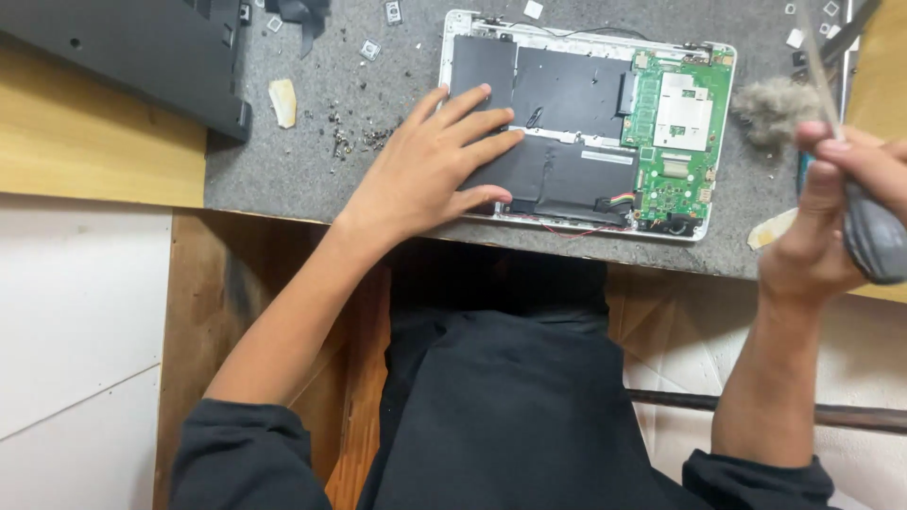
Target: Cleaning and repairing the internal components of a laptop using a brush and a screwdriver.
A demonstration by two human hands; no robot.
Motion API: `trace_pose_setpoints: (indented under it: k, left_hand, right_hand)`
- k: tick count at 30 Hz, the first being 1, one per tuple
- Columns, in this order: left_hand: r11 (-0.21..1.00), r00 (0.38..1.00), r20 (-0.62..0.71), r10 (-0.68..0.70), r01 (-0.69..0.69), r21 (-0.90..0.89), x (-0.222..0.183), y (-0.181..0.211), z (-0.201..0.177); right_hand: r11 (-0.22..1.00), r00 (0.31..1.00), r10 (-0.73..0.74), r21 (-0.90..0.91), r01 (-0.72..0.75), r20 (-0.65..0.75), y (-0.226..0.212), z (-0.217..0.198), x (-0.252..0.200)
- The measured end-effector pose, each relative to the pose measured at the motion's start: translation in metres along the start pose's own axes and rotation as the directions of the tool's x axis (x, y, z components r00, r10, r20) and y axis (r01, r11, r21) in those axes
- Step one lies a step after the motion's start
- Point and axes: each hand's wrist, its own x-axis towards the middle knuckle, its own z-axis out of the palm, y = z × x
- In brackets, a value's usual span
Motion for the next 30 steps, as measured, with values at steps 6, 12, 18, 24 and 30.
trace_pose_setpoints:
  k: [6,12,18,24,30]
  left_hand:
    - [0.997,1.0,-0.001,-0.021,0.021,-0.077,0.017,0.02,0.01]
    - [0.981,0.996,-0.024,-0.082,0.076,-0.177,0.02,0.023,0.011]
    - [0.994,0.99,-0.117,-0.085,0.076,-0.073,0.022,0.028,0.014]
    - [0.998,0.978,-0.207,-0.04,0.047,0.03,0.03,0.044,0.03]
    - [0.998,0.985,-0.167,-0.043,0.052,0.048,0.041,0.064,0.033]
  right_hand:
    - [0.978,0.994,-0.093,-0.184,0.102,0.053,0.023,0.021,-0.014]
    - [0.97,0.988,-0.071,-0.221,0.101,0.138,0.029,0.034,-0.015]
    - [0.966,0.987,0.048,-0.26,-0.006,0.156,0.028,0.035,-0.014]
    - [0.951,0.991,0.107,-0.3,-0.08,0.074,0.034,0.034,-0.017]
    - [0.948,0.991,0.118,-0.305,-0.096,0.055,0.034,0.033,-0.019]
